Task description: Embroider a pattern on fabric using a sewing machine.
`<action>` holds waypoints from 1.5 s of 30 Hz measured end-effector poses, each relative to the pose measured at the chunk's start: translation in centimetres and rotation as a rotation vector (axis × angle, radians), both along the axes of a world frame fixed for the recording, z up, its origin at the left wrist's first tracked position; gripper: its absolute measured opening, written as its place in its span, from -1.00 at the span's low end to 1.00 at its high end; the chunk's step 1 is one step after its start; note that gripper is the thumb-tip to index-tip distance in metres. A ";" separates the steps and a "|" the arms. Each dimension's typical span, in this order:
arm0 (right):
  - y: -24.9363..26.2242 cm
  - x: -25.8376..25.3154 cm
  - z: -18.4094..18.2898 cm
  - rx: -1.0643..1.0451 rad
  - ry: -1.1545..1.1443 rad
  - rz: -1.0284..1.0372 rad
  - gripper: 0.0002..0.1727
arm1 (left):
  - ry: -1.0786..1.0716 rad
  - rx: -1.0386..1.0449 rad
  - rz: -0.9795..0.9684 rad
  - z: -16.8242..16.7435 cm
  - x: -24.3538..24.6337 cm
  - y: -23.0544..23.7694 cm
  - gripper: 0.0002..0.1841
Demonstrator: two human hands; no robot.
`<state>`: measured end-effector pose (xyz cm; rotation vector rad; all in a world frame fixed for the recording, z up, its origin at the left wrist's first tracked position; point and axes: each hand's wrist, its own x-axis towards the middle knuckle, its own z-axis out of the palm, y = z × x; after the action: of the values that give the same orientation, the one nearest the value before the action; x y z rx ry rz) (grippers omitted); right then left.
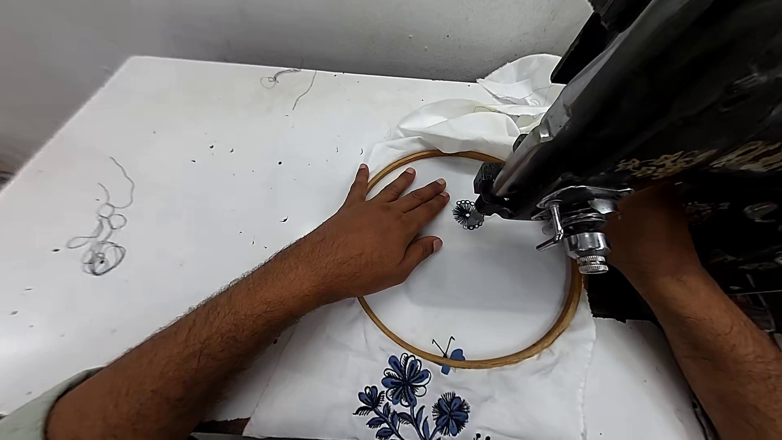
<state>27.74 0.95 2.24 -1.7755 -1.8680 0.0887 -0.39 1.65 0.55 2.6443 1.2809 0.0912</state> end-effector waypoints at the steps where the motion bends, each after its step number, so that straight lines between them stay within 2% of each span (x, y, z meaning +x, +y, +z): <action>1: 0.0 0.0 -0.1 0.016 -0.003 0.008 -0.71 | -0.002 0.002 0.002 0.0 -0.1 0.1 -0.33; 6: 0.2 0.4 0.2 -0.029 -0.026 -0.007 -0.64 | -0.025 0.044 -0.009 -0.5 0.3 0.1 -0.34; 10: 0.0 0.2 0.2 -0.012 -0.018 -0.006 -0.69 | -0.010 0.015 -0.014 -0.1 0.2 -0.1 -0.33; 17: 0.3 0.5 -0.1 0.006 -0.015 0.011 -0.65 | -0.017 0.030 0.004 -0.4 0.4 0.1 -0.33; 22: 0.1 0.2 0.0 -0.021 0.000 -0.018 -0.73 | -0.009 0.003 -0.007 0.0 0.0 0.0 -0.33; 27: 0.2 0.3 0.0 0.014 -0.018 0.012 -0.63 | -0.025 0.033 -0.003 -0.4 0.2 0.3 -0.34; 33: 0.2 0.3 -0.3 0.010 0.008 0.003 -0.72 | -0.008 0.012 -0.019 -0.1 -0.1 0.1 -0.33; 40: 0.3 0.4 0.0 0.001 -0.020 0.011 -0.66 | -0.025 0.039 -0.010 -0.4 0.3 0.1 -0.33; 45: 0.1 0.1 -0.3 0.015 0.002 0.002 -0.69 | -0.009 0.010 -0.014 0.0 -0.1 0.0 -0.32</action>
<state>27.89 1.06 1.98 -1.7629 -1.8640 0.0773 -0.46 1.67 0.52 2.6573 1.2628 0.1070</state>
